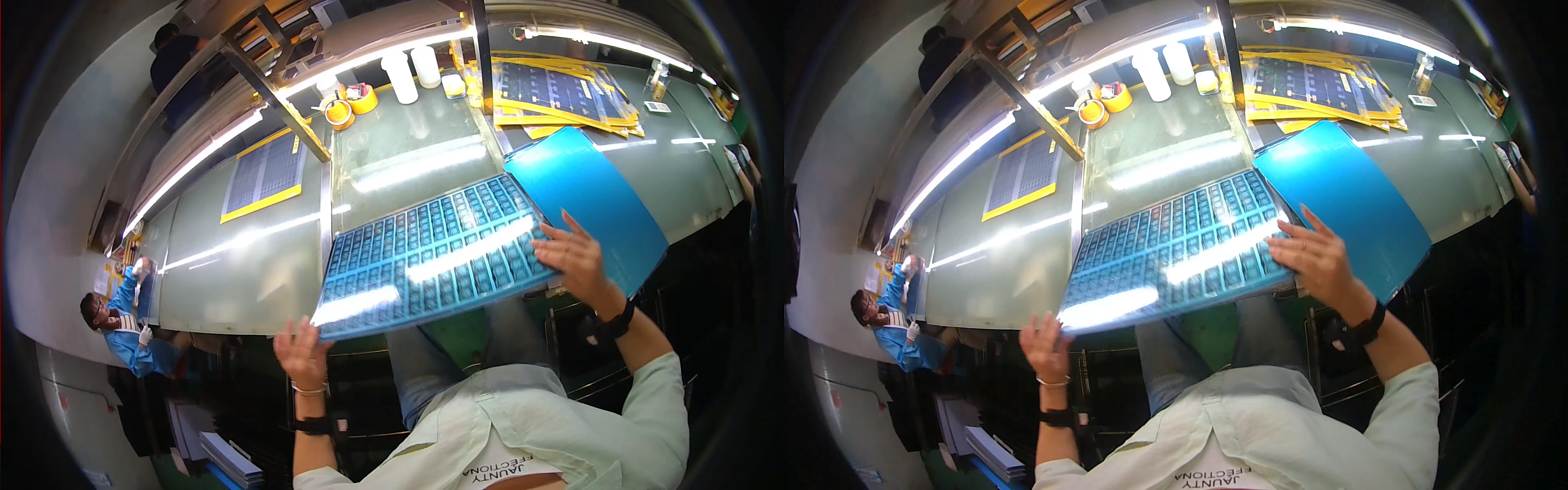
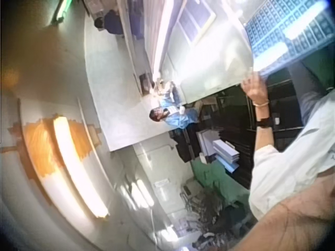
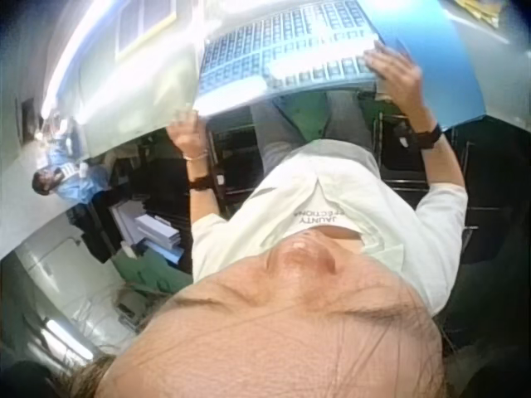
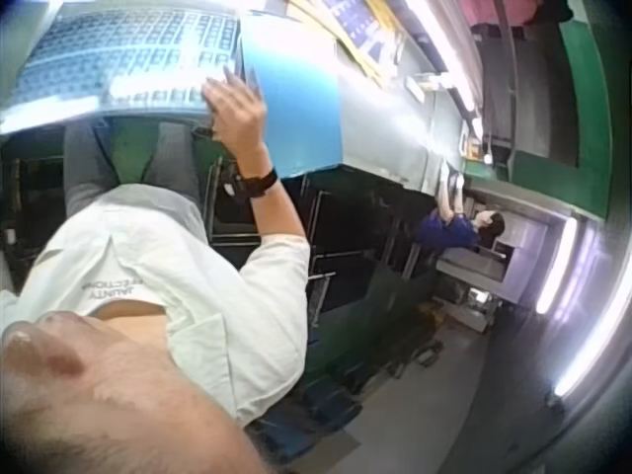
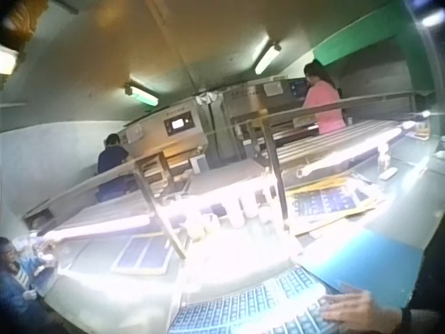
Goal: Sorting industrial sheets on a light table and placing them into vertical racks.
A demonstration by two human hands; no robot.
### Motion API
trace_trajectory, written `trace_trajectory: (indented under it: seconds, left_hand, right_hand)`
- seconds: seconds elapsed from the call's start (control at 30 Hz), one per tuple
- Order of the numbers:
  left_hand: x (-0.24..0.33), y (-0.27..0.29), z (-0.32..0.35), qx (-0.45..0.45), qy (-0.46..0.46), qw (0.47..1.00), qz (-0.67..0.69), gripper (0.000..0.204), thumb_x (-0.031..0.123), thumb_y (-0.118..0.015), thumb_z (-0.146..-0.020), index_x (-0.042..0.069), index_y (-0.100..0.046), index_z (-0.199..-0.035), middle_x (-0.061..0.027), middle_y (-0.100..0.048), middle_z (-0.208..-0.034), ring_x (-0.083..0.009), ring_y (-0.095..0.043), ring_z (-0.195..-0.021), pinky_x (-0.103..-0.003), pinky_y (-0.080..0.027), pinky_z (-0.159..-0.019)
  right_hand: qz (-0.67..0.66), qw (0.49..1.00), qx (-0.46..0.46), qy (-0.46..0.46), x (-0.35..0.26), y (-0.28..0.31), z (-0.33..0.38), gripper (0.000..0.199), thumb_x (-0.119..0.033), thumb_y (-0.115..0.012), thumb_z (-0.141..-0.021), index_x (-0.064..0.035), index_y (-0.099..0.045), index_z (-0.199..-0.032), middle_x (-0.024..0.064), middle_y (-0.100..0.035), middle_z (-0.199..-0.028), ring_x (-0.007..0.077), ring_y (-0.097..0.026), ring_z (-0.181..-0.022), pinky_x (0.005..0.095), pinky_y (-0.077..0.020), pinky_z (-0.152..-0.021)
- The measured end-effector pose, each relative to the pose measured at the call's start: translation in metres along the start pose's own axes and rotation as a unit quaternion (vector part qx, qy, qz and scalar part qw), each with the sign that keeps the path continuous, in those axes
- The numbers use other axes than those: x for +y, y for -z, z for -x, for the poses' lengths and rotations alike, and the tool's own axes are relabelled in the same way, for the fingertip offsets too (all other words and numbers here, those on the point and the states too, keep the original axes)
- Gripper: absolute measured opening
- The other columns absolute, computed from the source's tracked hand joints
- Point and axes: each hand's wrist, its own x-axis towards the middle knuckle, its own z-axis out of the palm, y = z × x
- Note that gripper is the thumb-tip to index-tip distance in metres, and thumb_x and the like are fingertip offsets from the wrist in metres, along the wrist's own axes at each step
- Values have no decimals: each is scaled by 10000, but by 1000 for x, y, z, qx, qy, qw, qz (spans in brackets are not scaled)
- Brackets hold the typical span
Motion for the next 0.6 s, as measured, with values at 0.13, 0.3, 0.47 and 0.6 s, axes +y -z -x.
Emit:
trace_trajectory:
  seconds: [0.13,0.3,0.47,0.6]
  left_hand:
    - [-39,35,-81,59,122,954,267,49,85,-622,-778,50,-588,-782,-123,-650,-948,-281,-602,-973,-418,-419,-881]
    - [-46,56,-175,89,236,891,378,124,81,-586,-832,5,-545,-742,21,-521,-675,-52,-444,-613,-186,-380,-578]
    - [-70,-66,-179,-76,281,872,394,285,272,-696,-783,41,-574,-667,65,-447,-568,-36,-345,-534,-197,-286,-476]
    - [-69,-142,-154,-186,355,891,211,666,495,-703,-688,-17,-542,-1083,-169,-639,-863,-276,-617,-850,-365,-476,-761]
  right_hand:
    - [-238,962,59,-119,-29,47,-78,85,-29,-566,-799,-24,-625,-861,97,-661,-915,176,-628,-841,300,-462,-843]
    - [-373,888,133,-235,15,52,-125,88,-67,-550,-862,-13,-557,-932,-8,-573,-796,57,-533,-726,189,-433,-661]
    - [-531,723,25,-441,87,-39,-87,186,-166,-586,-860,-41,-574,-997,23,-607,-834,78,-560,-767,217,-451,-714]
    - [-486,725,-8,-488,141,-116,-56,346,-238,-596,-852,-3,-541,-1100,110,-596,-1001,164,-541,-949,296,-424,-850]
